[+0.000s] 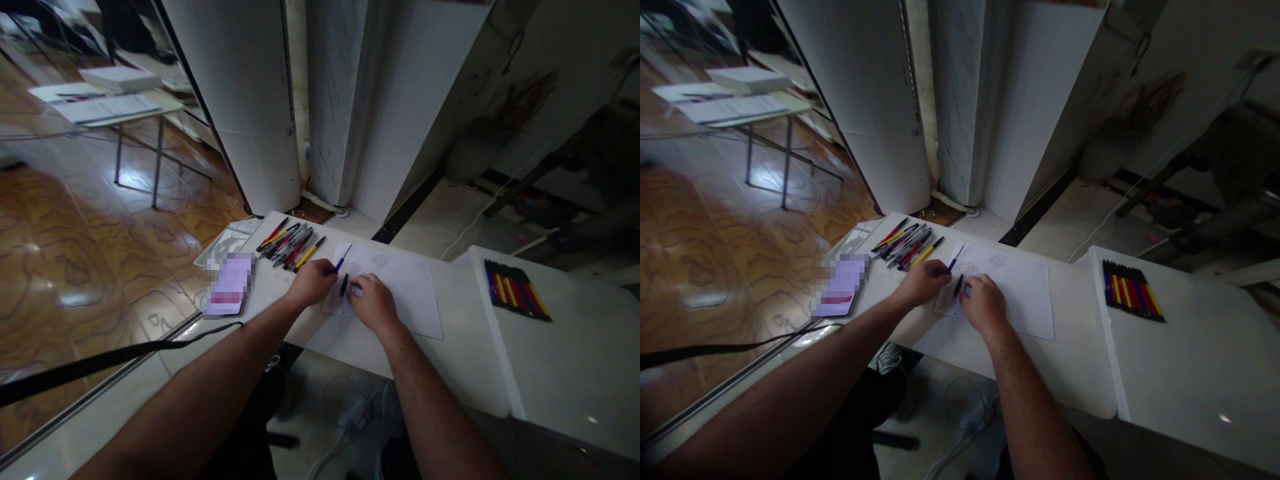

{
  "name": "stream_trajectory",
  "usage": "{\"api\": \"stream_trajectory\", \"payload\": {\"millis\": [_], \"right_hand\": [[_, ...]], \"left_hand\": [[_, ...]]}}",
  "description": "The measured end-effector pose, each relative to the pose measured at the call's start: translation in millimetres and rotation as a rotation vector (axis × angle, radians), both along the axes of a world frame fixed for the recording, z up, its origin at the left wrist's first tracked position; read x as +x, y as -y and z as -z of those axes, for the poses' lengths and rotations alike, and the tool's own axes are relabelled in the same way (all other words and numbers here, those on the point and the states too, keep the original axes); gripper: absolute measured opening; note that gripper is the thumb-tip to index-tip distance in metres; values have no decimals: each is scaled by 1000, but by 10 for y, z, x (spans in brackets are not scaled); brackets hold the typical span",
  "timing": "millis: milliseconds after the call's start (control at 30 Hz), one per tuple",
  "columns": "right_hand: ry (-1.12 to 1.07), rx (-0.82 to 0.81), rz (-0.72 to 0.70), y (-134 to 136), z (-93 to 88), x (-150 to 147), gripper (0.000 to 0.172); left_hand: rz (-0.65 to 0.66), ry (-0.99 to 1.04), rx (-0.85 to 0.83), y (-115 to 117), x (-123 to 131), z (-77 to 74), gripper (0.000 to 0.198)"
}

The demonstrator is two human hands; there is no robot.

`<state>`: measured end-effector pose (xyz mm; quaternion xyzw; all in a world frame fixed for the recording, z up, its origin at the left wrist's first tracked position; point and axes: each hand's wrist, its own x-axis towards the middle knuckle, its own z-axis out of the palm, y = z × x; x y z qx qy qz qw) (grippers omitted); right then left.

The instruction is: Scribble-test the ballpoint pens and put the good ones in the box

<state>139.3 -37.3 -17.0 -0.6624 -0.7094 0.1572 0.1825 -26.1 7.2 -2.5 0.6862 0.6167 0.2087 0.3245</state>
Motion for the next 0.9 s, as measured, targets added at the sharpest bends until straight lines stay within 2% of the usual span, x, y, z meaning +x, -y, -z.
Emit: {"api": "stream_trajectory", "payload": {"millis": [233,467,767,900], "right_hand": [[43,-2,40,17,-25,99,24],[52,-31,66,14,-9,151,24],[105,-28,94,32,-36,158,23],[134,-64,94,20,-65,236,34]], "left_hand": [[18,-1,-46,28,33,-50,18],[125,22,-64,45,65,-38,18],[17,-41,-45,-39,-40,-40,17],[-33,-31,-56,-82,-96,-32,18]]}}
